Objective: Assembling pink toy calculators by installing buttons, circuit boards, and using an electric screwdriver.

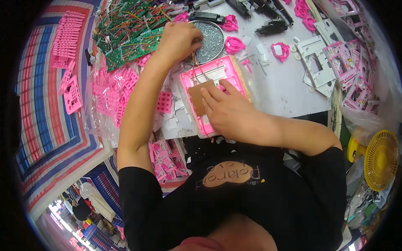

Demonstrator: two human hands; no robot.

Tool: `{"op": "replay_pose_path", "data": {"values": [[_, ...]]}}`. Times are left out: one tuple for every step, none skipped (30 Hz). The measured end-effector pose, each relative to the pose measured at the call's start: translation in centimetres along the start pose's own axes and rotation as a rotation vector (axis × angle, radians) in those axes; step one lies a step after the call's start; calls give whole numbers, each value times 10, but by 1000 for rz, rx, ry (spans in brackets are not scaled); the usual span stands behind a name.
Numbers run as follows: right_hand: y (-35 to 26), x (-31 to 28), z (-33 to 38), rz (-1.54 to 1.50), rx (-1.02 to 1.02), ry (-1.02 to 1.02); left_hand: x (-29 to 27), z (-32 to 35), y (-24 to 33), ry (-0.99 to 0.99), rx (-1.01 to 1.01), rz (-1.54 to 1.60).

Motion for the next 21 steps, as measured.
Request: {"op": "replay_pose_path", "data": {"values": [[1,1,1,-17,3,7,2,-4,0,0,-2,-32],[1,3,2,-22,8,15,3,-6,2,-3,0,-62],[1,5,2,-27,10,22,4,-7,3,-6,-2,-93],[2,5,3,-33,10,30,3,-8,2,77,7,-102],[1,5,3,-29,6,35,3,-9,2,134,5,-106],[1,4,3,-26,1,39,3,-9,1,192,2,-111],[1,4,3,-22,-5,43,3,-10,1,250,-1,-116],[0,4,3,-18,-8,43,5,-11,1,210,-36,-135],[0,4,3,-13,-10,42,7,-12,2,171,-71,-153],[0,4,3,-9,-12,42,8,-12,2,133,-106,-171],[0,3,3,5,-17,29,8,-13,1,68,-119,-163],[-1,1,2,20,-21,16,8,-14,1,3,-132,-154],[-1,0,2,34,-25,4,8,-13,1,-62,-144,-145],[-2,0,2,44,-23,6,7,-13,1,-59,-136,-141],[-2,0,2,55,-21,9,6,-11,1,-55,-128,-137],[-3,1,2,66,-20,12,5,-10,1,-52,-119,-134],[-4,1,2,68,-19,6,5,-8,-1,-24,-121,-126],[-4,1,1,70,-18,0,3,-8,-4,3,-123,-120],[-5,1,1,73,-18,-6,2,-5,-7,31,-125,-114],[-5,1,1,69,-11,-6,-5,-4,-7,51,-141,-106],[-5,1,2,64,-5,-5,-12,-4,-9,71,-157,-100]]}}
Point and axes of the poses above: each hand's wrist, its own z-axis away from the middle knuckle, its own x-axis out of the palm, y = z × x, the point moved 1 cm from there along -z, towards the middle knuckle, and after that the axes turned 1 degree about -x, right-handed, at the moved point
